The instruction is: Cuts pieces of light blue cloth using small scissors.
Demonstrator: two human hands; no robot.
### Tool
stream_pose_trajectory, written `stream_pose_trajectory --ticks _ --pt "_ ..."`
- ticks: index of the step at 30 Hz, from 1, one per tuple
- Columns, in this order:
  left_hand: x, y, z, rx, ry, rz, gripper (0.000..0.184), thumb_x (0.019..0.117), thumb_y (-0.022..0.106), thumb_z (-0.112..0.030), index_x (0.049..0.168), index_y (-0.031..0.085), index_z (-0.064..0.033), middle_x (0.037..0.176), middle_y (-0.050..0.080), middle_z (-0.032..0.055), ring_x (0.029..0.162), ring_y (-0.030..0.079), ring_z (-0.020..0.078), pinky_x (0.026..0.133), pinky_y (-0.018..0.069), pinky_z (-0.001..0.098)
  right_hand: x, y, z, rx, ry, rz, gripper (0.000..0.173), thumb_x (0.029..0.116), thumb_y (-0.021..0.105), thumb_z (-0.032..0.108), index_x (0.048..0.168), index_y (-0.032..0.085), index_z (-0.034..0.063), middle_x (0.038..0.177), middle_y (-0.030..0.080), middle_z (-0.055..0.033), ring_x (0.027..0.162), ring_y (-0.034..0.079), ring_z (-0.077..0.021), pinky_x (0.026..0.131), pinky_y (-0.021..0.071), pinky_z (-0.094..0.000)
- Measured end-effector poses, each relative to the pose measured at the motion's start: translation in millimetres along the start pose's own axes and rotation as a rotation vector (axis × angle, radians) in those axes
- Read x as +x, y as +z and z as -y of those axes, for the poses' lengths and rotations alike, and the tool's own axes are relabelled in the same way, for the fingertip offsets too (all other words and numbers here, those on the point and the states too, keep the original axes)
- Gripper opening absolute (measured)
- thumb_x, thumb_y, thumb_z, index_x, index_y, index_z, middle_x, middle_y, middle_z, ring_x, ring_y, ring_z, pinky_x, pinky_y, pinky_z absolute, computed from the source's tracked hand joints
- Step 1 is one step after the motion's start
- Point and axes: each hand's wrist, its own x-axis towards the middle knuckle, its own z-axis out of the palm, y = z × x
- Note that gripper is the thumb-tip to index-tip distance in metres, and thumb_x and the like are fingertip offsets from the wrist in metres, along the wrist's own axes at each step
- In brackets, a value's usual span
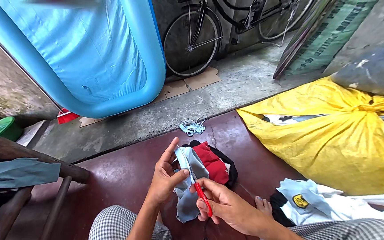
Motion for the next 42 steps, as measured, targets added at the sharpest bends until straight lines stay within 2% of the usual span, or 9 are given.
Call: stream_pose_trajectory --ticks 3,5,11,16,19,23,25,37,42 --pt "5 2 -1 -0.013 -0.107 -0.181 0.051 0.0974 0.066 -0.014 0.147 0.055 -0.0104 0.123 0.066 0.0174 0.094 0.070 0.0239 0.080 0.0613 0.0393 -1 0 1 -0.093 0.045 -0.016 0.034 0.1014 0.062 0.026 0.131 0.054 0.0113 0.088 0.066 -0.0015 0.072 0.066 -0.0118 0.059 0.0551 -0.0267" --pt "9 -2 -1 -0.009 -0.172 -0.268 0.037 0.1039 0.056 -0.015 0.139 0.062 -0.0050 0.121 0.068 0.0168 0.092 0.070 0.0222 0.080 0.0605 0.0379 -4 2 -1 -0.180 0.106 -0.025 0.035 0.1008 0.063 0.029 0.131 0.055 0.0127 0.088 0.066 -0.0012 0.070 0.064 -0.0112 0.057 0.0531 -0.0267" --pt "12 -7 3 0.090 -0.278 -0.337 0.030 0.0947 0.067 0.000 0.125 0.069 -0.0036 0.101 0.071 0.0161 0.080 0.070 0.0218 0.071 0.0608 0.0363 -8 20 -19 -0.205 0.224 -0.053 0.035 0.1012 0.061 0.027 0.131 0.053 0.0093 0.088 0.066 -0.0027 0.069 0.064 -0.0120 0.059 0.0531 -0.0283" --pt "15 -5 2 -0.249 -0.314 -0.436 0.023 0.1014 0.055 -0.001 0.118 0.069 -0.0045 0.099 0.072 0.0168 0.080 0.071 0.0224 0.075 0.0607 0.0383 -4 23 -23 -0.128 0.207 -0.143 0.033 0.1010 0.061 0.024 0.130 0.053 0.0088 0.091 0.066 -0.0024 0.071 0.065 -0.0118 0.061 0.0549 -0.0279" --pt "13 -4 2 -0.375 -0.269 -0.359 0.027 0.1012 0.053 -0.002 0.124 0.068 -0.0051 0.105 0.072 0.0174 0.086 0.072 0.0234 0.079 0.0609 0.0387 -3 19 -17 -0.131 0.154 -0.146 0.034 0.1007 0.061 0.024 0.130 0.053 0.0094 0.091 0.067 -0.0024 0.071 0.065 -0.0119 0.061 0.0552 -0.0276" --pt "10 -4 0 -0.257 -0.126 -0.205 0.054 0.0822 0.073 0.008 0.133 0.066 -0.0093 0.112 0.069 0.0150 0.091 0.070 0.0207 0.082 0.0610 0.0390 -3 16 -13 -0.101 0.077 -0.109 0.035 0.1010 0.061 0.022 0.133 0.052 0.0099 0.093 0.067 -0.0015 0.074 0.065 -0.0114 0.061 0.0549 -0.0269" --pt "9 -2 -3 -0.202 -0.085 -0.163 0.064 0.0770 0.077 0.010 0.136 0.065 -0.0111 0.117 0.068 0.0152 0.093 0.069 0.0206 0.084 0.0606 0.0388 -3 14 -11 -0.086 0.054 -0.087 0.036 0.1010 0.061 0.023 0.134 0.052 0.0103 0.093 0.067 -0.0015 0.075 0.066 -0.0119 0.062 0.0558 -0.0275" --pt "5 -5 -2 -0.184 -0.012 -0.055 0.072 0.0779 0.080 0.006 0.143 0.060 -0.0161 0.129 0.065 0.0156 0.102 0.070 0.0217 0.089 0.0597 0.0408 0 6 -11 -0.058 -0.053 0.032 0.047 0.0998 0.065 0.037 0.135 0.050 0.0097 0.094 0.067 -0.0023 0.080 0.066 -0.0116 0.070 0.0564 -0.0287" --pt "5 -2 -1 -0.182 -0.007 -0.068 0.073 0.0778 0.079 0.008 0.144 0.060 -0.0162 0.133 0.063 0.0151 0.101 0.070 0.0218 0.089 0.0600 0.0404 1 6 -10 -0.058 -0.054 0.017 0.049 0.0999 0.065 0.039 0.135 0.050 0.0090 0.091 0.066 -0.0027 0.078 0.065 -0.0120 0.068 0.0555 -0.0286"
